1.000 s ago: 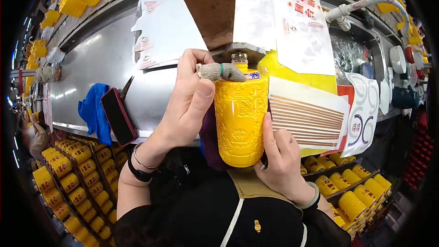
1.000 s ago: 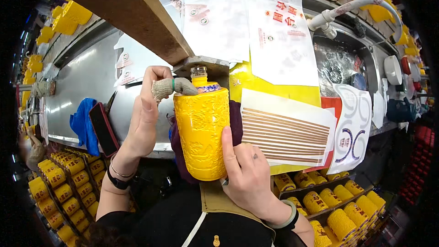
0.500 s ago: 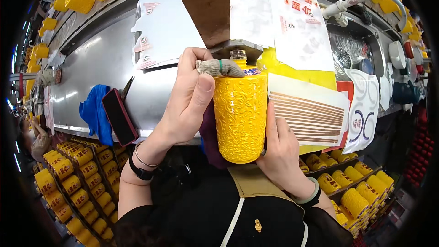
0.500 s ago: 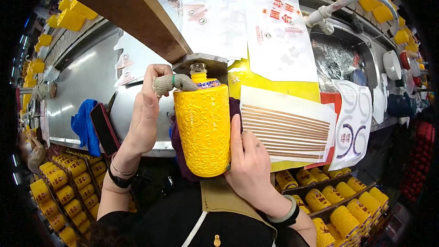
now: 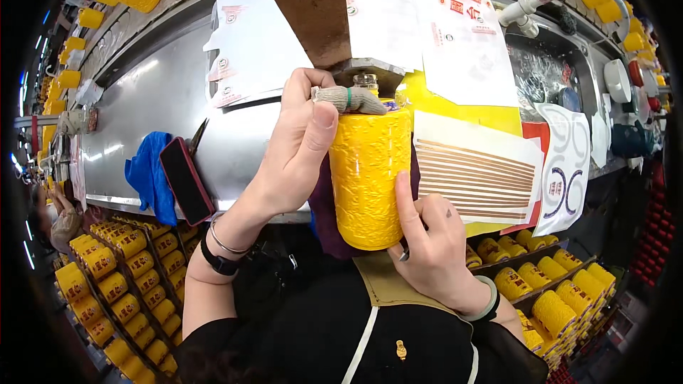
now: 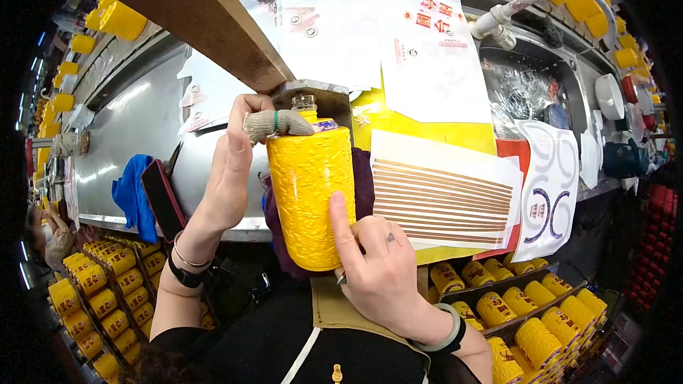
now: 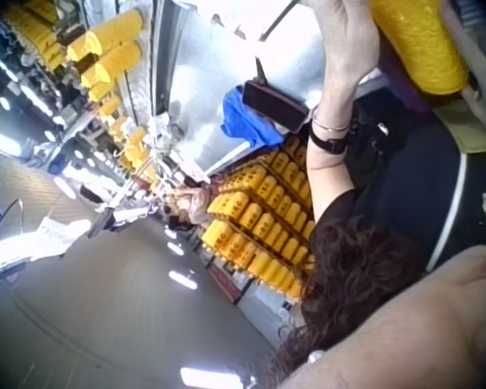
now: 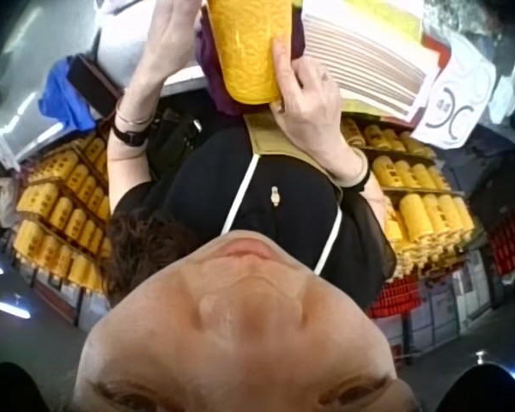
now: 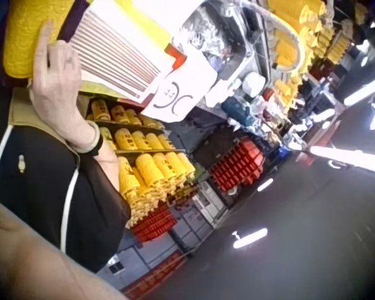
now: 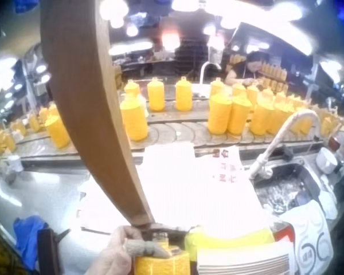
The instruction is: The worker is applying decorative horse labels and brand labels to yellow textured liquor bottles on a factory assembly line, using a scraper tool to smooth them.
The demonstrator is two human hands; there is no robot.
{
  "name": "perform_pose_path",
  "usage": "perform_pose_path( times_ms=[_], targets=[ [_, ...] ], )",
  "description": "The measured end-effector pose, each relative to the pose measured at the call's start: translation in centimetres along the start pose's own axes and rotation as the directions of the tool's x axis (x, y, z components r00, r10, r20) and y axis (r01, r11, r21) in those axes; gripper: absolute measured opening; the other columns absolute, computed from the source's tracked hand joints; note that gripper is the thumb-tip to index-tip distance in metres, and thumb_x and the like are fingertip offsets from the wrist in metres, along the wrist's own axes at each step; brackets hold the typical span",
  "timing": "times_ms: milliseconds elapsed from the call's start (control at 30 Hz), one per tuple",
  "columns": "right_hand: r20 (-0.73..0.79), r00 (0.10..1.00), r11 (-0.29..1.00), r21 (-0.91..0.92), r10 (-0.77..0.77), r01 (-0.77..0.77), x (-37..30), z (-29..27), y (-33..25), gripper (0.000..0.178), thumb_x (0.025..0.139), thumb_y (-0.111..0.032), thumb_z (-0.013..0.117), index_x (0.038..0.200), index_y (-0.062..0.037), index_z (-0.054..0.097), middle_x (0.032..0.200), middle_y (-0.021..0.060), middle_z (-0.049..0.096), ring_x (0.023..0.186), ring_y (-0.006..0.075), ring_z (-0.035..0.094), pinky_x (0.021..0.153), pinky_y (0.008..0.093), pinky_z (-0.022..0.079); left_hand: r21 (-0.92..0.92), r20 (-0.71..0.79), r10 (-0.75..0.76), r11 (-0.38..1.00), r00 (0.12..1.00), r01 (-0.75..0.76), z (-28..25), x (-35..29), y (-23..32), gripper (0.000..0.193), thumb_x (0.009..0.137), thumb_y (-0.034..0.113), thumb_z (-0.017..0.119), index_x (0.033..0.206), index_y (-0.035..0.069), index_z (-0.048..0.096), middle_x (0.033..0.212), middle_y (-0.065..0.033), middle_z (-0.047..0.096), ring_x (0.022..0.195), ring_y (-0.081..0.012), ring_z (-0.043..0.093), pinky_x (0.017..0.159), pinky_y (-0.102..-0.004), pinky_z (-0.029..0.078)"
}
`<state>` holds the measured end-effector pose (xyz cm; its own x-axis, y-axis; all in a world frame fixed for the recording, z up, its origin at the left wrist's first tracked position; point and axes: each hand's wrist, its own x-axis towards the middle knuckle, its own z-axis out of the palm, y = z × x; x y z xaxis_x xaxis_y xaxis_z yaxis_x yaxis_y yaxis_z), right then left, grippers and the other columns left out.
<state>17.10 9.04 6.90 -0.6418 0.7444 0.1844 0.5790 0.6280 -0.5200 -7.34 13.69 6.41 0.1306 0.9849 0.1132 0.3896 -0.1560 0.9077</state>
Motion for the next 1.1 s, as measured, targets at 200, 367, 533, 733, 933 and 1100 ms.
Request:
perform_pose_path(
  times_ms=[200, 367, 533, 733, 933, 1100],
  targets=[
    [0.001, 0.981, 0.980, 0.041, 0.196, -0.196, -0.1, 1.8, 1.0, 0.089, 0.061, 0.004, 0.070, 0.145, 0.0161, 0.043, 0.088, 0.0131, 0.047, 0.080, 0.0273, 0.054, 0.073, 0.0374, 0.048, 0.202, -0.025, 0.148, 0.969, 0.989, -0.140, 0.6, 0.5, 0.8, 0.073, 0.106, 0.061, 0.030, 0.117, -0.003, 0.065, 0.112, -0.0154, 0.039, 0.113, -0.0295, 0.039, 0.107, -0.0422, 0.030],
    [-0.024, 0.998, 0.998, -0.039, 0.054, -0.054, -0.4, 0.8, 0.5, 0.093, 0.060, 0.005, 0.070, 0.147, 0.0159, 0.040, 0.091, 0.0142, 0.049, 0.084, 0.0294, 0.054, 0.075, 0.0379, 0.049, 0.438, -0.082, 0.290, 0.870, 0.953, -0.227, 0.8, 1.1, 0.7, 0.050, 0.098, 0.055, 0.055, 0.116, 0.015, 0.078, 0.105, -0.0138, 0.047, 0.101, -0.0311, 0.040, 0.093, -0.0415, 0.038],
    [0.045, 0.989, 0.989, 0.047, 0.141, -0.143, -1.1, 1.2, 0.9, 0.106, 0.060, 0.003, 0.076, 0.157, 0.0041, 0.034, 0.092, 0.0125, 0.049, 0.081, 0.0287, 0.055, 0.071, 0.0373, 0.048, 0.511, -0.181, 0.269, 0.847, 0.946, -0.144, 0.4, -1.8, 0.7, 0.059, 0.100, 0.058, 0.050, 0.120, 0.009, 0.076, 0.119, -0.0150, 0.052, 0.101, -0.0292, 0.041, 0.089, -0.0400, 0.038],
    [0.007, 0.995, 0.994, 0.053, 0.098, -0.098, -1.5, 1.9, 1.5, 0.107, 0.062, 0.000, 0.078, 0.158, 0.0042, 0.029, 0.096, 0.0160, 0.052, 0.078, 0.0319, 0.058, 0.069, 0.0397, 0.050, 0.339, -0.256, 0.073, 0.941, 0.964, 0.019, 1.5, -7.3, -0.8, 0.086, 0.098, 0.067, 0.049, 0.144, -0.006, 0.051, 0.150, -0.0223, 0.042, 0.128, -0.0357, 0.041, 0.110, -0.0455, 0.034],
    [-0.012, 0.995, 0.992, 0.087, 0.098, -0.097, -1.9, 2.1, 1.5, 0.105, 0.065, 0.002, 0.077, 0.158, 0.0049, 0.027, 0.101, 0.0186, 0.054, 0.084, 0.0350, 0.059, 0.073, 0.0417, 0.051, 0.337, -0.231, 0.184, 0.936, 0.956, -0.098, 5.5, -10.6, 1.2, 0.113, 0.066, 0.040, 0.095, 0.152, -0.005, 0.036, 0.154, -0.0222, 0.038, 0.140, -0.0386, 0.038, 0.118, -0.0471, 0.030],
    [0.040, 0.994, 0.979, 0.177, 0.098, -0.103, -1.5, 0.9, 1.3, 0.098, 0.073, 0.005, 0.074, 0.159, 0.0002, 0.028, 0.102, 0.0178, 0.055, 0.090, 0.0347, 0.060, 0.080, 0.0433, 0.051, 0.377, -0.338, 0.271, 0.916, 0.901, -0.134, 7.3, -10.2, 1.0, 0.095, 0.068, 0.011, 0.090, 0.148, -0.007, 0.042, 0.145, -0.0227, 0.050, 0.129, -0.0403, 0.051, 0.109, -0.0460, 0.043]
  ],
)
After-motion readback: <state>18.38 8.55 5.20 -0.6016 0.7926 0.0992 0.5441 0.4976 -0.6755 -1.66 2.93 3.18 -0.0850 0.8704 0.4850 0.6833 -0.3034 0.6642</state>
